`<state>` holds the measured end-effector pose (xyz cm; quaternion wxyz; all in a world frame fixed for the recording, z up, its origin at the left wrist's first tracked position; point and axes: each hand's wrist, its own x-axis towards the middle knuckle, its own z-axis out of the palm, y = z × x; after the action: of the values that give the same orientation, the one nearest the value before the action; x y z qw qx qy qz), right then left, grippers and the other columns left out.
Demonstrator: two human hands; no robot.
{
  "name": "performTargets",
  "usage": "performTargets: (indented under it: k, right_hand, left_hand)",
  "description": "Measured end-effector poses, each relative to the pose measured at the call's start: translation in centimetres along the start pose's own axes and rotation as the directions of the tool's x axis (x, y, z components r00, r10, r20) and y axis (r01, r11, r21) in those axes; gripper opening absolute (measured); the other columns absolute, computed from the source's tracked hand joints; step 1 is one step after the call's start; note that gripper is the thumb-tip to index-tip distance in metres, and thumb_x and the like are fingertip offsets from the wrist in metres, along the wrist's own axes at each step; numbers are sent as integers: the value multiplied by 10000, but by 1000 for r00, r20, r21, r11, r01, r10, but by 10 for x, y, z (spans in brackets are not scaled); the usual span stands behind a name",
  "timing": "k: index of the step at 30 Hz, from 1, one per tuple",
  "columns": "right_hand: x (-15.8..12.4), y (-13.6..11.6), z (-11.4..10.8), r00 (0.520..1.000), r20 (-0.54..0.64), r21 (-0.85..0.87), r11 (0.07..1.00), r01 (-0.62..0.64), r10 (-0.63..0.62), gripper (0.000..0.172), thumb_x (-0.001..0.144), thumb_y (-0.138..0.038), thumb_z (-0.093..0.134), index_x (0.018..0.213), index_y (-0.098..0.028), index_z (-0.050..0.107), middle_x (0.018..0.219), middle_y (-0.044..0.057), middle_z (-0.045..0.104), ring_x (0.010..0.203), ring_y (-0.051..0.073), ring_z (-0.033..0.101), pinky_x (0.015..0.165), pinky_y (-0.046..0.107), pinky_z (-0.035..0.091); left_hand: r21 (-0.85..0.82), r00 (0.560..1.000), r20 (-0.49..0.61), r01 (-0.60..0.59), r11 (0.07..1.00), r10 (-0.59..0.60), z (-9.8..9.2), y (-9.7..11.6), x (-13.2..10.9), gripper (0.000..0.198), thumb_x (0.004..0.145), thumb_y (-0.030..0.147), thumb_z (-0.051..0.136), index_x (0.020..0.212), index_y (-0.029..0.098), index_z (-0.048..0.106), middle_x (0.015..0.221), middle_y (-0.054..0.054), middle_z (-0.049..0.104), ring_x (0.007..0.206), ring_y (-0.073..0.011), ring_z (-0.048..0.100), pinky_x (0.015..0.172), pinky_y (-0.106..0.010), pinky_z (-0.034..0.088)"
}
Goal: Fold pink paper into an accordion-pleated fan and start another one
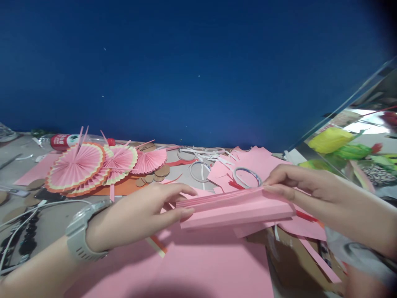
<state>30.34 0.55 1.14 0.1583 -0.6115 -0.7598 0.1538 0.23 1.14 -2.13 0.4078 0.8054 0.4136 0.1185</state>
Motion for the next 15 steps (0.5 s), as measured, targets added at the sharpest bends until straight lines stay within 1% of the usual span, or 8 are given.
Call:
performTargets:
  k: [1, 2, 3, 4, 7, 10, 13, 15]
  right_hand:
    - [0, 1, -1, 998, 56, 22, 1000, 6, -7, 376, 802, -593, 463, 704, -248, 574, 666, -13, 586, 616, 149, 546, 563, 253, 447]
    - [0, 3, -1, 995, 97, 44, 999, 7, -11, 360, 825, -571, 446, 726, -247, 567, 677, -12, 584, 626, 151, 545, 567, 257, 437]
    - [0, 5, -2, 994, 112, 61, 998, 5, -12, 348, 834, -560, 444, 739, -247, 562, 680, -12, 581, 626, 151, 542, 563, 259, 428]
    - [0, 8, -2, 995, 100, 70, 998, 3, -10, 338, 831, -556, 454, 744, -247, 559, 674, -14, 576, 618, 151, 538, 554, 260, 420]
    - [0, 15, -3, 997, 72, 71, 997, 26, -31, 299, 826, -543, 474, 784, -257, 554, 683, -25, 576, 619, 149, 538, 550, 257, 416]
    - [0, 16, -2, 998, 51, 71, 996, 45, -48, 281, 828, -534, 478, 803, -265, 557, 703, -32, 591, 630, 146, 552, 554, 252, 426]
    - [1, 14, -2, 998, 13, 53, 997, 63, -64, 278, 831, -528, 478, 782, -267, 563, 678, -36, 592, 610, 140, 554, 533, 245, 429]
    - [0, 14, -3, 996, -21, 14, 996, 87, -87, 260, 832, -520, 481, 797, -278, 569, 692, -38, 603, 616, 138, 561, 525, 240, 437]
  left_hand:
    - [16, 999, -49, 12, 1000, -12, 2, 0, 1, 279, 882, 416, 465, 1080, 256, 579, 928, 10, 680, 824, -148, 635, 710, -226, 461]
    - [26, 996, -89, 20, 999, -17, 3, 0, 2, 250, 865, 429, 490, 972, 237, 607, 909, 10, 680, 835, -150, 626, 717, -229, 458]
    - [29, 993, -119, 27, 999, -24, 4, 0, 3, 242, 858, 436, 500, 899, 226, 611, 876, 15, 678, 824, -145, 621, 707, -225, 455]
    - [30, 989, -141, 37, 999, -32, 4, 0, 4, 244, 858, 441, 499, 859, 223, 608, 841, 23, 676, 798, -136, 618, 684, -218, 450]
    - [68, 978, -207, 47, 997, -32, 6, 1, 5, 254, 872, 449, 476, 830, 242, 617, 807, 53, 667, 735, -109, 606, 630, -203, 427]
    - [133, 966, -258, 33, 991, 2, 7, 3, 5, 266, 893, 432, 449, 802, 254, 624, 776, 74, 662, 697, -95, 590, 621, -204, 408]
    - [162, 960, -278, 11, 987, 35, 9, 3, 5, 261, 899, 408, 449, 780, 249, 618, 770, 76, 663, 683, -95, 587, 612, -203, 408]
    - [157, 954, -296, -7, 988, 54, 10, 2, 4, 218, 896, 399, 460, 825, 259, 611, 782, 74, 670, 692, -99, 597, 596, -194, 418]
